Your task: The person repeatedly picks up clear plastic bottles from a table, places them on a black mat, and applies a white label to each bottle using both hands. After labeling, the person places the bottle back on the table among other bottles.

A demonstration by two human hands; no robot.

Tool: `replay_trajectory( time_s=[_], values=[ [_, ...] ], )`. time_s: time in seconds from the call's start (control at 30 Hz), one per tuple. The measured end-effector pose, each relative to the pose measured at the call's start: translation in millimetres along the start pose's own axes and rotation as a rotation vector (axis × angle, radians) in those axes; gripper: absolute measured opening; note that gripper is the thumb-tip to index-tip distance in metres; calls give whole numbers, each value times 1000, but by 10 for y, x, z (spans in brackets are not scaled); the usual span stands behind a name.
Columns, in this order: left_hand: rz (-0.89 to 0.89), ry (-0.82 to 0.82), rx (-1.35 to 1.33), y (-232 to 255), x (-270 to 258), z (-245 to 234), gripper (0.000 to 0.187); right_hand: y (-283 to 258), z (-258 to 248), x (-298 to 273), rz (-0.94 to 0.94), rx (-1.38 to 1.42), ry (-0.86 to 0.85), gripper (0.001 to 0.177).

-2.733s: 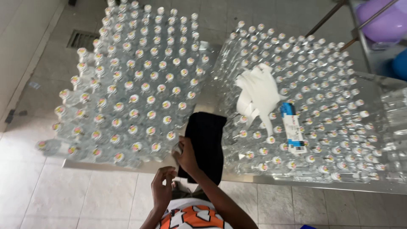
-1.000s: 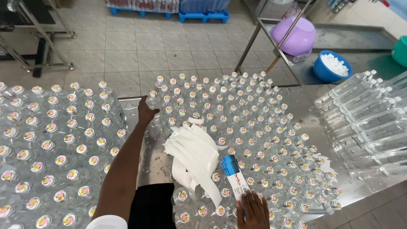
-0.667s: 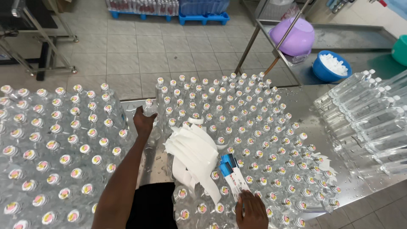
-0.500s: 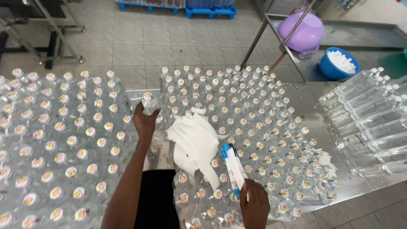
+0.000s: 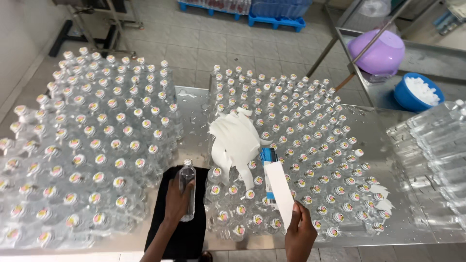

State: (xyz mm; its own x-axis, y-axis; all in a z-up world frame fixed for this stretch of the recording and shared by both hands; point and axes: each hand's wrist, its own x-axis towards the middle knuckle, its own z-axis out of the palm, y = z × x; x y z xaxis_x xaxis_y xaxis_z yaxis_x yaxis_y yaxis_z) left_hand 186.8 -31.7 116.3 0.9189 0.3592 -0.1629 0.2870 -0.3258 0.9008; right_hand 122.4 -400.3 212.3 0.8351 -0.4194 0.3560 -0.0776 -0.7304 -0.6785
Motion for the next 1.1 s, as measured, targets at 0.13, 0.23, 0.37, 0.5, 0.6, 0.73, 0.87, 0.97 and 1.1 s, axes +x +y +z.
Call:
replay_trajectory(
  time_s=[0.13,0.23,0.37,0.5,0.6,0.73,0.87,0.97,1.1],
  values=[
    [-111,-108,184,-641,31,160,71,-24,-112,-215,102,47,-86,32],
    [-200,-135,344,-1007,-38,259,69,18,-104,-433,247,160,-219,33],
    [-145,-59,557,-1189,-151,428,92,-161,-64,-669,199,308,-358,33],
    [25,46,672,-835,-350,301,111,-576,-9,-751,287,381,-377,38],
    [184,82,229,281,-802,-231,41,-804,30,-816,275,399,-443,34],
    [-177,-100,-662,1134,-1178,-781,49,-1054,136,-964,184,431,-504,35],
    [-24,-27,-647,773,-1118,-883,24,-1213,356,-1138,137,466,-529,31],
    [-38,-19,-712,559,-1080,-996,24,-1409,411,-1257,-182,268,-421,32],
    [7,-32,-752,571,-1216,-1188,20,-2061,392,-1302,-717,183,-151,31]
  ],
)
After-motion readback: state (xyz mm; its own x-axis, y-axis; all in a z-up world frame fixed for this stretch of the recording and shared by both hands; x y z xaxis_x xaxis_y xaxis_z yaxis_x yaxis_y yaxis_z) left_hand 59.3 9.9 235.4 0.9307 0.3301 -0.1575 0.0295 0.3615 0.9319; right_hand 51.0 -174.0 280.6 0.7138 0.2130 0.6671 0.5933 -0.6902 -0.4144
